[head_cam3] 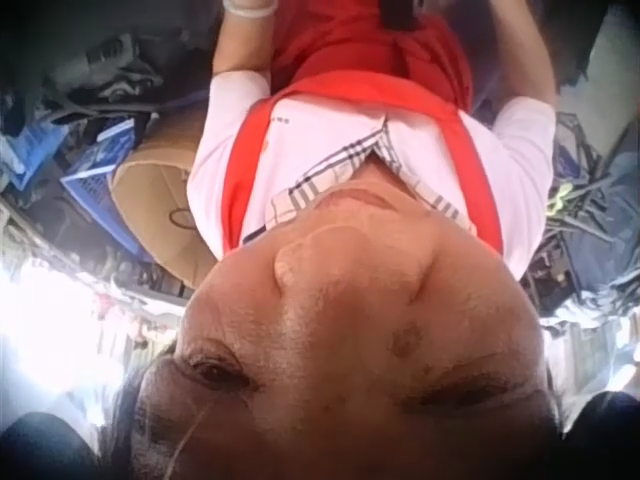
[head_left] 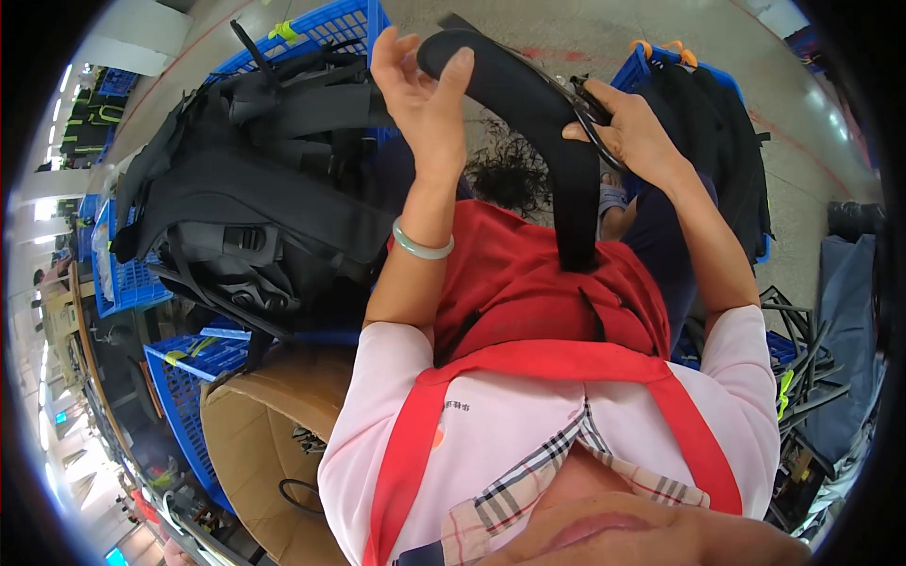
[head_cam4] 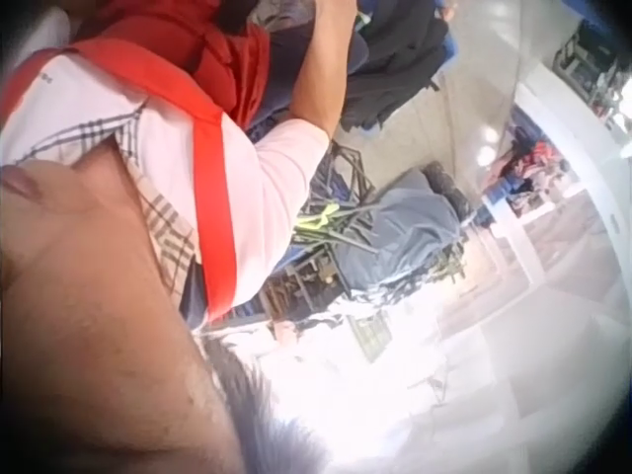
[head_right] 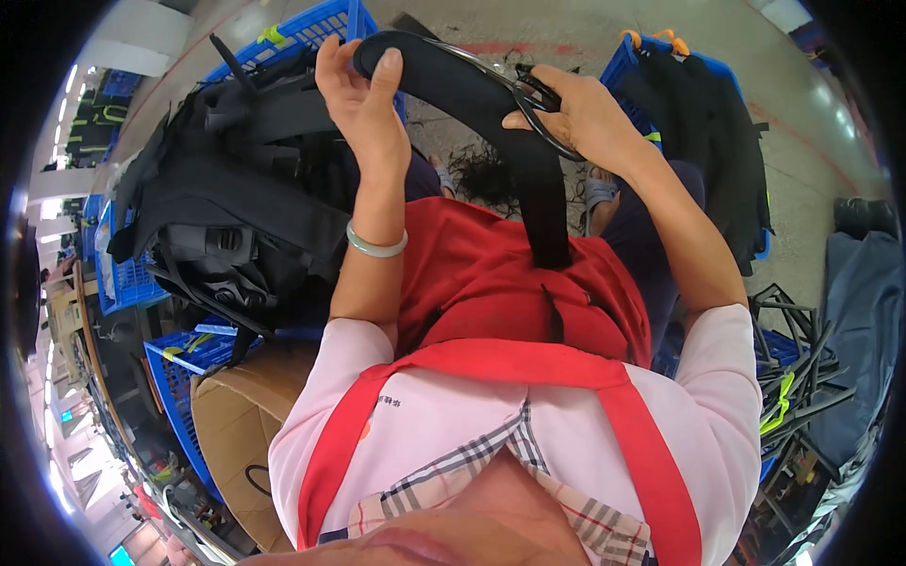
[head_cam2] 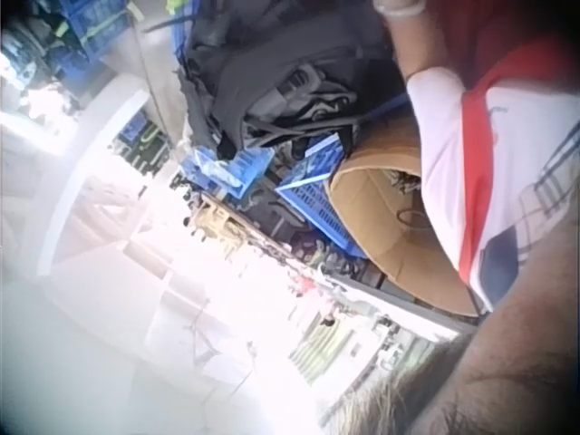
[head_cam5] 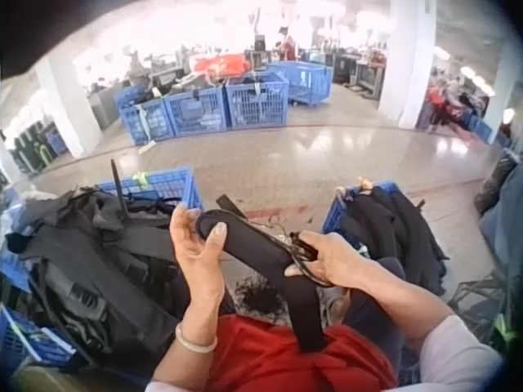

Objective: Trimming the excess edges of curved black foam pieces using a pair of scissors on a factory floor.

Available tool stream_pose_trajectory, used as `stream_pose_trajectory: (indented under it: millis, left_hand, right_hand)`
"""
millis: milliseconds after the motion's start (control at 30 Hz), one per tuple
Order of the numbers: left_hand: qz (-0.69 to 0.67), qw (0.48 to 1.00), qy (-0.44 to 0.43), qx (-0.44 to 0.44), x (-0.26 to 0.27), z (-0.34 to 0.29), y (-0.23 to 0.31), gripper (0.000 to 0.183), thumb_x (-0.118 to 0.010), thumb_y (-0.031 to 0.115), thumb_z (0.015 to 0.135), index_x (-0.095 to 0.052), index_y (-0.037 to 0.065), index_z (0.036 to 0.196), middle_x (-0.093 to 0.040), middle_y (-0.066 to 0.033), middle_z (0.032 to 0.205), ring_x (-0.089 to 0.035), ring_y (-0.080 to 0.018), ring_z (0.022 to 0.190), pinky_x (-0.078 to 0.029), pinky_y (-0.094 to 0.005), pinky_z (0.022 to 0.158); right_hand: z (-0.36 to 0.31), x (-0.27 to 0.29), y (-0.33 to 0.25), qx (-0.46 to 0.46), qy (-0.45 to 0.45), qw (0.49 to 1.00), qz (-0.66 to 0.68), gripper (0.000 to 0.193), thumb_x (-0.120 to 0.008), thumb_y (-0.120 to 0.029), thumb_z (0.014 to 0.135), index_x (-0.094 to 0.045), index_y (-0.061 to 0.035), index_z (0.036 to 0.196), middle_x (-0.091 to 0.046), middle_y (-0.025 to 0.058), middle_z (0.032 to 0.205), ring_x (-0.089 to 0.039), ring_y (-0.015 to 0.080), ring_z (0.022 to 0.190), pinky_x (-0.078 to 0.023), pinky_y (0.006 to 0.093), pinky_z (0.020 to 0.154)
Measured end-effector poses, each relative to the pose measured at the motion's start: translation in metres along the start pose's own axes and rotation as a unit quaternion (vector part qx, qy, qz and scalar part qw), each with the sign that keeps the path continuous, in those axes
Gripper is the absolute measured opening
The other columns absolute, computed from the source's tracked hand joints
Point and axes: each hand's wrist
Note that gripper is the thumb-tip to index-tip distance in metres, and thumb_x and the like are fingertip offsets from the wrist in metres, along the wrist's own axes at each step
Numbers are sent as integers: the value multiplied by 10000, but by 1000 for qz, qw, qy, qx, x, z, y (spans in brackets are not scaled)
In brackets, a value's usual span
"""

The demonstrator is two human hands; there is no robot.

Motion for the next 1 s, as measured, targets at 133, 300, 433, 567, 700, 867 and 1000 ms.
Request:
stream_pose_trajectory:
  millis: [133,300,433,567,700,867,1000]
  left_hand:
    - [-85,989,-86,79,-12,38,13,423,-710,-1,785,-525,14,1164,-600,-49,961,-586,-119,872,-479,-253,814]
    - [-197,958,-170,117,-17,59,24,351,-698,-25,780,-572,3,1107,-659,-86,915,-635,-157,828,-517,-300,787]
    - [-207,935,-196,211,8,45,4,243,-670,-66,784,-617,-28,1018,-661,-97,914,-634,-188,827,-510,-310,796]
    - [-206,923,-173,275,23,12,-17,175,-669,-69,785,-645,-30,954,-672,-104,907,-637,-182,822,-510,-299,780]
    - [-203,920,-164,293,28,-5,-25,151,-669,-62,791,-648,-24,935,-675,-99,897,-640,-172,810,-512,-295,769]
    - [-202,915,-185,298,25,-8,-23,124,-674,-45,797,-653,-8,913,-674,-91,888,-639,-163,804,-516,-287,754]
    - [-184,917,-208,287,21,-20,-23,109,-672,-23,810,-652,-1,915,-670,-70,885,-628,-140,799,-508,-270,746]
  right_hand:
    - [19,13,-8,82,64,992,-74,521,-735,-435,744,-541,8,939,-510,182,678,-470,342,611,-404,390,590]
    - [29,14,-7,65,86,993,-39,476,-740,-335,770,-462,20,921,-362,115,685,-333,171,653,-373,309,595]
    - [13,-4,-5,21,49,998,-31,507,-752,-355,750,-489,6,989,-395,131,654,-342,234,620,-378,335,579]
    - [0,-37,26,1,16,1000,-7,567,-716,-477,749,-524,-8,1003,-551,211,695,-558,394,665,-434,412,606]
    - [-12,-52,32,-43,-14,999,30,555,-717,-462,757,-516,-3,996,-556,215,704,-545,405,661,-434,408,604]
    - [-17,-56,31,-28,33,999,25,503,-726,-406,775,-508,10,954,-527,206,680,-464,403,626,-429,388,592]
    - [-19,-58,34,-19,37,998,44,474,-729,-370,784,-505,13,952,-522,189,676,-443,360,599,-426,374,590]
Point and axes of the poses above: each hand's wrist, its own z-axis towards the middle knuckle, its own x-axis out of the back of the hand, y = z × x
